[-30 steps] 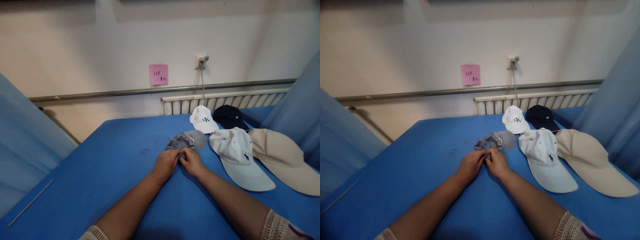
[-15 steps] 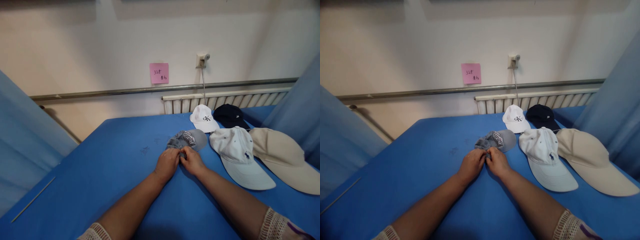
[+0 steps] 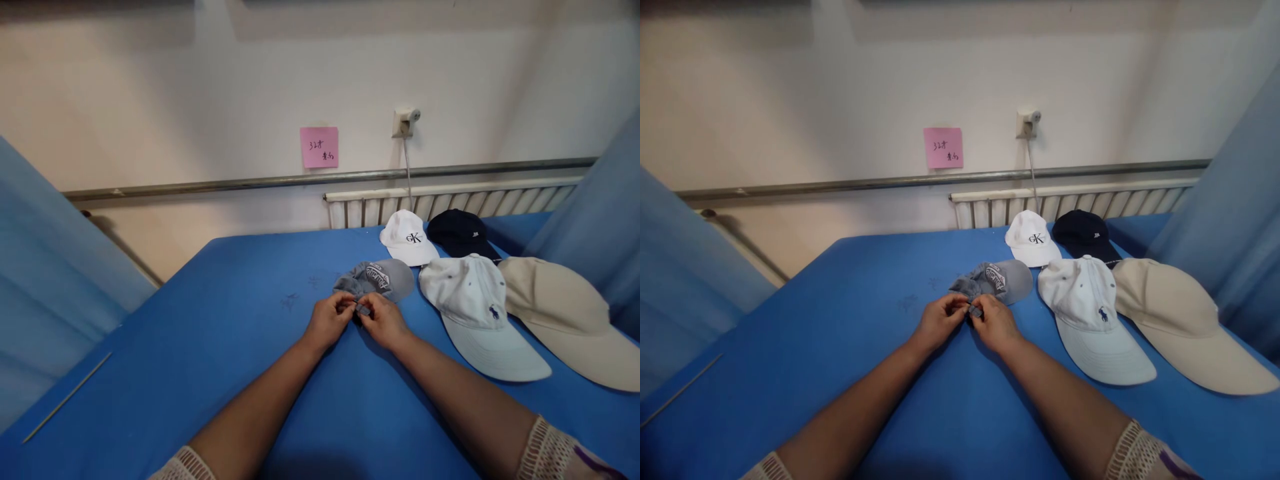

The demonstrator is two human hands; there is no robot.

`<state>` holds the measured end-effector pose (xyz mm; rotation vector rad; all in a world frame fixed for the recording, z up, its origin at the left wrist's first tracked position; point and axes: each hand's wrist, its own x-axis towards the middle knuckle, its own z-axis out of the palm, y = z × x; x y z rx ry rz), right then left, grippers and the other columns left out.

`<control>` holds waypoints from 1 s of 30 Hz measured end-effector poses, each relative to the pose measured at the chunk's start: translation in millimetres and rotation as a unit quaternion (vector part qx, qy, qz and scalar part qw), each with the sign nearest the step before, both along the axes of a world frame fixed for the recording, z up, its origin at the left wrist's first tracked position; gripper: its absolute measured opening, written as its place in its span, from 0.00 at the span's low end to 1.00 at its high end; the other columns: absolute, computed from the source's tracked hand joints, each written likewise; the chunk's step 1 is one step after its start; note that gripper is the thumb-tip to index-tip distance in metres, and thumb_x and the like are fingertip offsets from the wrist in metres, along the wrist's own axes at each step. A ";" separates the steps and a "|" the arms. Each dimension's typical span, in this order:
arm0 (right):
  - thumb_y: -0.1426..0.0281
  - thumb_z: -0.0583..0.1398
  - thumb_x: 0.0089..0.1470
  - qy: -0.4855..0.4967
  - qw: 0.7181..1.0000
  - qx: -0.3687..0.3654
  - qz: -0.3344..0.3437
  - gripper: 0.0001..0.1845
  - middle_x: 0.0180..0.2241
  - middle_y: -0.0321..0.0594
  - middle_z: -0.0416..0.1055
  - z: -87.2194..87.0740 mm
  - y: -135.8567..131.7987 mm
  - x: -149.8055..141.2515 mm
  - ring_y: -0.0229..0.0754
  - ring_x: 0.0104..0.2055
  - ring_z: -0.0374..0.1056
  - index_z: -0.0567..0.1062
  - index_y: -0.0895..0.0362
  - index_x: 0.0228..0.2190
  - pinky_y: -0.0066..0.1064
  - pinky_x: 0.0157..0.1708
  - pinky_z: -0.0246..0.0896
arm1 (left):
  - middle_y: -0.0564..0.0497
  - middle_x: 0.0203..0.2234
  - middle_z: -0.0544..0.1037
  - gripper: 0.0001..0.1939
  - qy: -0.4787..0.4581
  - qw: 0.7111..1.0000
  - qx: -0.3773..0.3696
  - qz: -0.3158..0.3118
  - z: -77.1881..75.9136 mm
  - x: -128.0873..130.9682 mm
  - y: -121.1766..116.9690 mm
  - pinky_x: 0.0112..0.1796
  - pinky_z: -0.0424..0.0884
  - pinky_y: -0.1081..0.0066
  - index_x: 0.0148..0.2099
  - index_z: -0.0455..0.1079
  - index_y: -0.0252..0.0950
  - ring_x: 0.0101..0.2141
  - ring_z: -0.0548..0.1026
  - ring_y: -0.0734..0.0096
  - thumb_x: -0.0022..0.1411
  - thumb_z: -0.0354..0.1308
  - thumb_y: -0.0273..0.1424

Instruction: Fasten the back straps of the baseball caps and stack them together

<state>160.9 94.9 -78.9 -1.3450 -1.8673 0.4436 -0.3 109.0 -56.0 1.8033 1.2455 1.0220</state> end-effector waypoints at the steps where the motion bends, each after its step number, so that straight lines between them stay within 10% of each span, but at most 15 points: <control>1: 0.73 0.59 0.52 -0.003 1.000 0.001 0.000 0.05 0.33 0.39 0.73 -0.8 0.8 0.4 0.42 0.35 0.67 0.72 0.56 0.34 0.32 0.36 0.59 | 0.50 0.33 0.80 0.11 0.024 0.999 0.020 -0.015 2.7 -0.3 -2.3 0.37 0.71 0.71 0.42 0.75 0.35 0.34 0.77 0.70 0.56 0.58 0.27; 17: 0.79 0.56 0.48 -0.117 0.993 -0.004 0.014 0.11 0.35 0.42 0.71 10.5 -4.4 -3.6 0.45 0.36 0.69 0.70 0.55 0.34 0.32 0.33 0.59 | 0.48 0.33 0.79 0.09 0.258 0.962 0.093 0.004 23.1 4.4 -17.7 0.35 0.66 0.70 0.39 0.72 0.36 0.33 0.75 0.67 0.58 0.53 0.24; 24: 0.77 0.57 0.50 -0.070 0.996 0.028 0.039 0.11 0.35 0.41 0.69 5.8 -2.8 -0.4 0.43 0.35 0.67 0.70 0.55 0.37 0.31 0.33 0.59 | 0.53 0.24 0.75 0.09 0.029 0.997 -0.043 0.059 10.0 4.8 -3.7 0.29 0.67 0.74 0.35 0.72 0.34 0.25 0.72 0.74 0.49 0.57 0.22; 30: 0.78 0.55 0.54 0.026 0.991 0.077 0.108 0.12 0.38 0.41 0.70 10.2 -1.0 2.4 0.41 0.38 0.67 0.71 0.55 0.40 0.31 0.37 0.61 | 0.54 0.21 0.73 0.08 -0.231 0.932 -0.277 0.036 17.9 -1.5 -0.3 0.23 0.66 0.78 0.33 0.70 0.32 0.19 0.69 0.80 0.48 0.63 0.23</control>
